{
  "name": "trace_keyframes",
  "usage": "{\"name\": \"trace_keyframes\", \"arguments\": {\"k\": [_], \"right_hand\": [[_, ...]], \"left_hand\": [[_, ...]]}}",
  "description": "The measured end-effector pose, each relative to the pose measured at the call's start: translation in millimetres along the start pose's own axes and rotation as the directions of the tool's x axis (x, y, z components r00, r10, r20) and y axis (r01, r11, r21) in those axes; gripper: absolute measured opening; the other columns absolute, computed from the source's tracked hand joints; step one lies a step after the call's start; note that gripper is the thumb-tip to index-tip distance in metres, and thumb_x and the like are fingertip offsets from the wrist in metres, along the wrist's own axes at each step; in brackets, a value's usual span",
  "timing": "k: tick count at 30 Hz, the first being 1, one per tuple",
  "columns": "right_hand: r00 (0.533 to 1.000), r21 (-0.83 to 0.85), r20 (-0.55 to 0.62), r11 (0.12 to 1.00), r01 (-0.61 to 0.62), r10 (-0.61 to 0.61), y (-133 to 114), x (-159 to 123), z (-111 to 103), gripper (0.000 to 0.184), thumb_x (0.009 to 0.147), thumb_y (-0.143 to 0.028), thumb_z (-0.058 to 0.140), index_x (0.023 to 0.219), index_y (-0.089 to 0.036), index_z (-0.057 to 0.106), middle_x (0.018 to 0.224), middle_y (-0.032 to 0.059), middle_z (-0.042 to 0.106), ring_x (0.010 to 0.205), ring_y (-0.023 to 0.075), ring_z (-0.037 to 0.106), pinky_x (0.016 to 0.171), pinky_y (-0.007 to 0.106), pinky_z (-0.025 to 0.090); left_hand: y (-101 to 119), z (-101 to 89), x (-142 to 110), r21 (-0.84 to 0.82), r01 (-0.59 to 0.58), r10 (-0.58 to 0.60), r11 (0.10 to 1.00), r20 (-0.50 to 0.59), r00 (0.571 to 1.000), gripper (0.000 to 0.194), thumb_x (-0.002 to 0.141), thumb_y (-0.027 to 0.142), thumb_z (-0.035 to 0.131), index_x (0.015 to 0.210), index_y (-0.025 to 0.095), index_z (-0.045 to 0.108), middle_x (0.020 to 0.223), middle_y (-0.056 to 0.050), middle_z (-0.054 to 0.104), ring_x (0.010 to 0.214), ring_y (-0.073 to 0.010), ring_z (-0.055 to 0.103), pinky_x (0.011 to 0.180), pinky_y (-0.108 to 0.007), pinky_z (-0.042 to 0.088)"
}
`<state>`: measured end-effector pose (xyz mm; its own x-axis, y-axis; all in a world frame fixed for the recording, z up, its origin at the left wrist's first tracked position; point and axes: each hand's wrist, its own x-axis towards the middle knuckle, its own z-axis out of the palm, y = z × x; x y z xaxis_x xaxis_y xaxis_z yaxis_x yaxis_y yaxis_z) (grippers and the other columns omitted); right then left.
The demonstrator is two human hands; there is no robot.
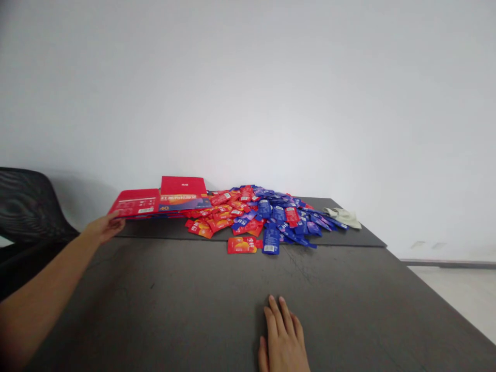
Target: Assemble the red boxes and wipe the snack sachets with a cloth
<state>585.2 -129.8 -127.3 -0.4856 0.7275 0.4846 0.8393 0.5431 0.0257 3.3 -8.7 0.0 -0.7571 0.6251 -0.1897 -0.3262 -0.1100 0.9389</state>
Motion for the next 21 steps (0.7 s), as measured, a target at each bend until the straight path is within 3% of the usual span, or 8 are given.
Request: {"name": "trace_keyframes", "arguments": {"k": [2, 6, 10, 12, 14, 15, 18, 21], "right_hand": [[1.000, 0.031, 0.008, 0.999, -0.021, 0.021, -6, 2, -6, 0.045, 0.086, -0.025, 0.047, 0.129, -0.018, 0.055, 0.146, 0.0100, 0.048, 0.135, 0.0334, 0.042, 0.099, 0.048, 0.042], [0.993, 0.132, 0.067, 0.986, -0.105, 0.097, -17, 4, -21, 0.046, 0.086, -0.022, 0.045, 0.131, -0.015, 0.052, 0.146, 0.0122, 0.048, 0.138, 0.0333, 0.037, 0.104, 0.052, 0.037], [0.969, 0.397, 0.161, 0.887, -0.237, 0.187, -11, 10, -28, 0.044, 0.084, -0.029, 0.049, 0.126, -0.017, 0.054, 0.144, 0.0136, 0.049, 0.140, 0.0328, 0.034, 0.109, 0.056, 0.028], [0.929, 0.595, 0.255, 0.714, -0.370, 0.269, -1, 18, -32, 0.046, 0.083, -0.036, 0.050, 0.126, -0.019, 0.052, 0.139, 0.0135, 0.053, 0.136, 0.0309, 0.041, 0.111, 0.056, 0.026], [0.861, 0.775, 0.376, 0.394, -0.495, 0.343, 8, 28, -40, 0.047, 0.084, -0.045, 0.049, 0.125, -0.021, 0.051, 0.138, 0.0130, 0.054, 0.132, 0.0284, 0.047, 0.111, 0.051, 0.030], [0.833, 0.837, 0.391, 0.226, -0.499, 0.392, 11, 34, -46, 0.046, 0.084, -0.048, 0.050, 0.122, -0.023, 0.051, 0.140, 0.0116, 0.052, 0.133, 0.0270, 0.046, 0.111, 0.049, 0.031], [0.804, 0.926, 0.375, -0.150, -0.346, 0.461, 8, 49, -70, 0.040, 0.078, -0.051, 0.058, 0.110, -0.027, 0.055, 0.128, 0.0055, 0.061, 0.127, 0.0246, 0.051, 0.110, 0.044, 0.035], [0.839, 0.897, 0.401, -0.343, -0.278, 0.368, -7, 54, -92, 0.040, 0.074, -0.054, 0.060, 0.099, -0.023, 0.061, 0.100, 0.0053, 0.071, 0.107, 0.0274, 0.063, 0.092, 0.042, 0.050]], "left_hand": [[-2, -13.1, -23, -0.014, 0.036, -0.036, 0.999, 0.007, 0.999, 0.018, 0.091, 0.001, 0.044, 0.079, 0.012, 0.051, 0.066, 0.001, 0.059, 0.062, -0.0067, 0.058, 0.051, -0.012, 0.051], [-7, -51.5, -90, -0.073, -0.026, 0.029, 0.997, 0.046, 0.999, 0.015, 0.085, 0.001, 0.052, 0.085, 0.013, 0.060, 0.076, 0.000, 0.067, 0.067, -0.0085, 0.065, 0.057, -0.014, 0.057], [-13, -92.6, -170, -0.051, -0.089, 0.093, 0.995, 0.074, 0.993, 0.016, 0.079, 0.000, 0.057, 0.085, 0.014, 0.063, 0.079, 0.000, 0.070, 0.065, -0.0108, 0.068, 0.055, -0.015, 0.058], [-20, -106.9, -208, -0.065, -0.099, 0.104, 0.993, 0.085, 0.991, 0.016, 0.077, 0.001, 0.058, 0.085, 0.015, 0.063, 0.080, 0.000, 0.071, 0.064, -0.0115, 0.068, 0.052, -0.015, 0.057], [-32, -114.7, -242, -0.091, -0.081, 0.091, 0.993, 0.116, 0.989, 0.015, 0.076, 0.003, 0.061, 0.085, 0.015, 0.063, 0.083, 0.000, 0.072, 0.065, -0.0112, 0.069, 0.050, -0.013, 0.056], [-40, -116.3, -257, -0.101, -0.066, 0.079, 0.993, 0.135, 0.988, 0.015, 0.075, 0.005, 0.063, 0.085, 0.016, 0.063, 0.084, 0.000, 0.072, 0.065, -0.0110, 0.069, 0.050, -0.013, 0.055], [-66, -114.1, -293, -0.115, -0.021, 0.048, 0.993, 0.239, 0.970, 0.020, 0.068, 0.011, 0.074, 0.083, 0.018, 0.063, 0.086, 0.001, 0.072, 0.066, -0.0115, 0.069, 0.049, -0.013, 0.055], [-88, -108.9, -312, -0.085, -0.046, 0.075, 0.995, 0.380, 0.922, 0.032, 0.062, 0.024, 0.083, 0.086, 0.021, 0.062, 0.087, 0.003, 0.071, 0.069, -0.0138, 0.069, 0.055, -0.019, 0.058]]}}
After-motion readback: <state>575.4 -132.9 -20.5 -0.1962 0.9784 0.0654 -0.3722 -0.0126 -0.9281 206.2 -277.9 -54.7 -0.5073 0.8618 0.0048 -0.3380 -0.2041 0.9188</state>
